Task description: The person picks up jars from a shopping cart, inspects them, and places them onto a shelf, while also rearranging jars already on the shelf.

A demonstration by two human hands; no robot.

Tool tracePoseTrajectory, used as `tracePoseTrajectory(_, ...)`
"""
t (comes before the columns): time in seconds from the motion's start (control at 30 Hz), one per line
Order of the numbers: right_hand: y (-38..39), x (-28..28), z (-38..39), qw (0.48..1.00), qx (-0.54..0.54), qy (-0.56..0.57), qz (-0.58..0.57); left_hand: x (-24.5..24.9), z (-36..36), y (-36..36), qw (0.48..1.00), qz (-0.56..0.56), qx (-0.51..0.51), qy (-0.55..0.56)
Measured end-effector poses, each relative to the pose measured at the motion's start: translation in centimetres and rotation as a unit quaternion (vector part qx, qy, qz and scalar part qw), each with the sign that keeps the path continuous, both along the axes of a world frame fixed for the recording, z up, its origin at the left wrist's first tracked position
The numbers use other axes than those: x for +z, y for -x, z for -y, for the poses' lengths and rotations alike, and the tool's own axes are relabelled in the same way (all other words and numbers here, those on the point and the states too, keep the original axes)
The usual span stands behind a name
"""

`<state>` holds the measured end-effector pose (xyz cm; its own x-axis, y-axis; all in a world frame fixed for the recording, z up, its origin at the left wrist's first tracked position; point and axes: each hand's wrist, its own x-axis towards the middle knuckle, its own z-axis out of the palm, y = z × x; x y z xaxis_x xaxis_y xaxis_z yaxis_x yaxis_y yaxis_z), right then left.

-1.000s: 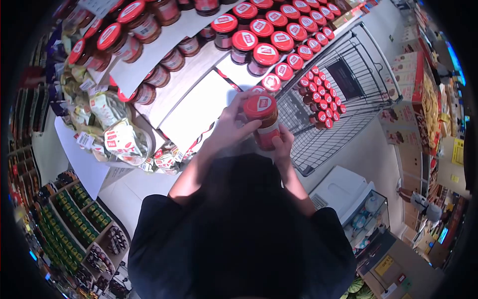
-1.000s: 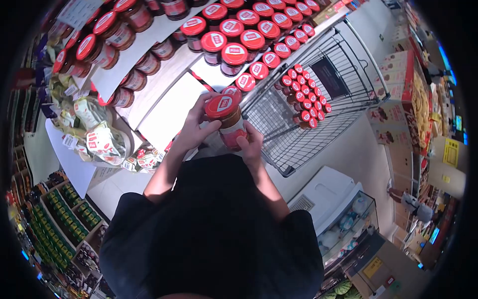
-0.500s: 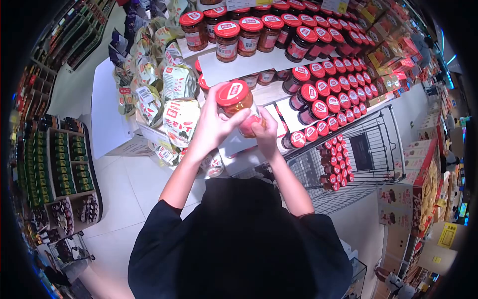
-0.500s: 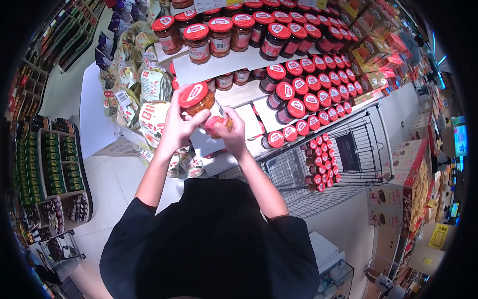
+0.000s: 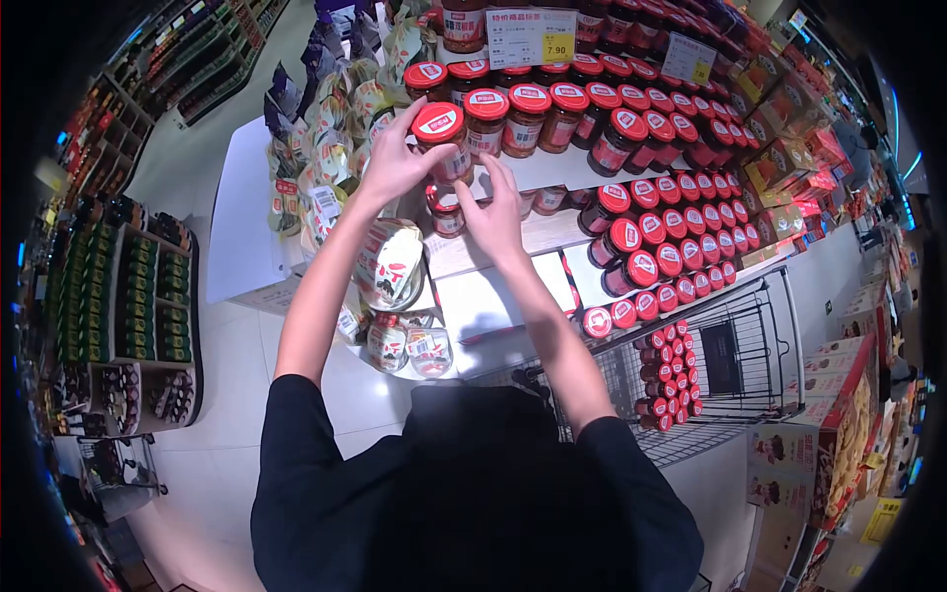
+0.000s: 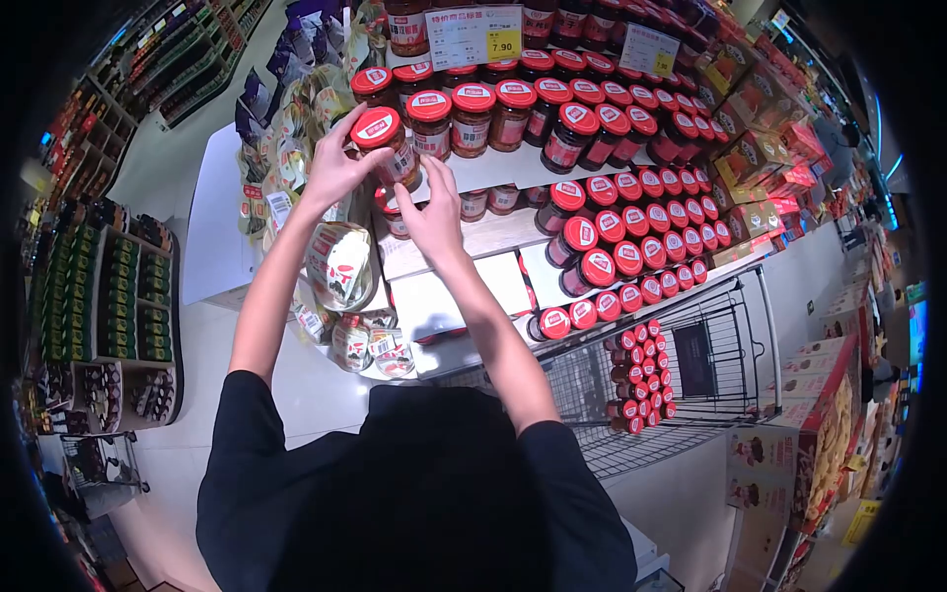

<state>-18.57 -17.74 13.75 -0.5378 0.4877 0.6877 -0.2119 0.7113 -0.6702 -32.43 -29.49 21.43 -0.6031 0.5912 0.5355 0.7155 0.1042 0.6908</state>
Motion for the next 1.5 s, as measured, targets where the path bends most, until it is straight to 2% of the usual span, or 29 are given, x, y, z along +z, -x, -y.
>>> tracePoseTrajectory(0.03, -1.5, -0.4, 0.2, 1.000, 0.010, 0.020, 0.010, 0.4, -0.1, 0.4, 0.999, 0.022, 0.002, 0.044)
tracePoseTrajectory(0.1, -4.6, -1.3, 1.0, 0.999, 0.020, 0.040, 0.021, 0.0, -0.3, 2.0, 0.999, 0.006, -0.007, 0.033)
tracePoseTrajectory(0.17, -7.5, -2.5, 2.0, 0.985, 0.062, 0.149, 0.068, -0.6, -0.7, 3.6, 0.999, -0.048, -0.020, 0.014)
tracePoseTrajectory(0.27, -10.2, -4.9, 2.9, 0.986, 0.029, 0.121, 0.112, -0.7, -1.2, 4.6, 0.998, -0.013, -0.021, 0.053)
tracePoseTrajectory(0.3, -10.9, -5.2, 3.0, 0.993, 0.020, 0.073, 0.092, -0.9, -1.4, 4.7, 0.998, -0.015, -0.024, 0.054)
tracePoseTrajectory(0.37, -12.4, -5.8, 3.2, 0.993, 0.015, 0.073, 0.097, -1.2, -1.8, 4.7, 0.995, 0.013, -0.042, 0.090)
tracePoseTrajectory(0.47, -14.2, -6.4, 3.4, 0.991, 0.000, 0.072, 0.112, -1.5, -2.0, 5.3, 0.996, 0.005, -0.056, 0.065)
tracePoseTrajectory(0.5, -14.7, -6.5, 3.5, 0.990, -0.007, 0.069, 0.119, -1.8, -2.0, 5.4, 0.996, -0.066, -0.035, 0.053)
tracePoseTrajectory(0.6, -15.9, -7.6, 3.7, 0.990, -0.011, 0.058, 0.129, -2.1, -1.7, 5.5, 0.993, -0.114, 0.004, 0.019)
tracePoseTrajectory(0.67, -16.5, -8.0, 4.3, 0.988, -0.014, 0.061, 0.138, -2.0, -1.4, 5.1, 0.997, -0.071, 0.018, 0.033)
tracePoseTrajectory(0.73, -16.9, -8.7, 4.8, 0.987, -0.017, 0.061, 0.147, -1.9, -1.2, 5.0, 0.999, 0.027, -0.010, 0.043)
tracePoseTrajectory(0.87, -17.3, -9.8, 5.9, 0.984, -0.016, 0.071, 0.161, -2.1, -1.3, 5.4, 0.997, 0.052, -0.048, 0.034)
tracePoseTrajectory(0.93, -17.2, -10.1, 6.4, 0.984, -0.013, 0.074, 0.164, -2.6, -1.2, 6.0, 0.991, 0.089, -0.105, 0.002)
tracePoseTrajectory(1.17, -17.0, -10.9, 7.9, 0.983, 0.000, 0.080, 0.163, -3.8, -1.2, 6.3, 0.991, 0.063, -0.118, -0.004)
tracePoseTrajectory(1.27, -17.2, -10.8, 8.1, 0.981, 0.001, 0.094, 0.169, -3.8, -1.1, 5.2, 0.991, 0.070, -0.106, -0.041)
tracePoseTrajectory(1.37, -17.6, -11.0, 8.1, 0.977, -0.010, 0.094, 0.189, -3.5, -0.4, 4.5, 0.996, 0.063, -0.053, -0.029)
tracePoseTrajectory(1.43, -17.7, -10.9, 7.7, 0.975, -0.022, 0.097, 0.197, -3.0, 0.6, 4.2, 0.994, 0.103, 0.017, -0.018)
tracePoseTrajectory(1.5, -18.4, -10.7, 7.4, 0.975, -0.030, 0.142, 0.169, -2.4, 1.8, 3.2, 0.994, 0.106, 0.007, -0.032)
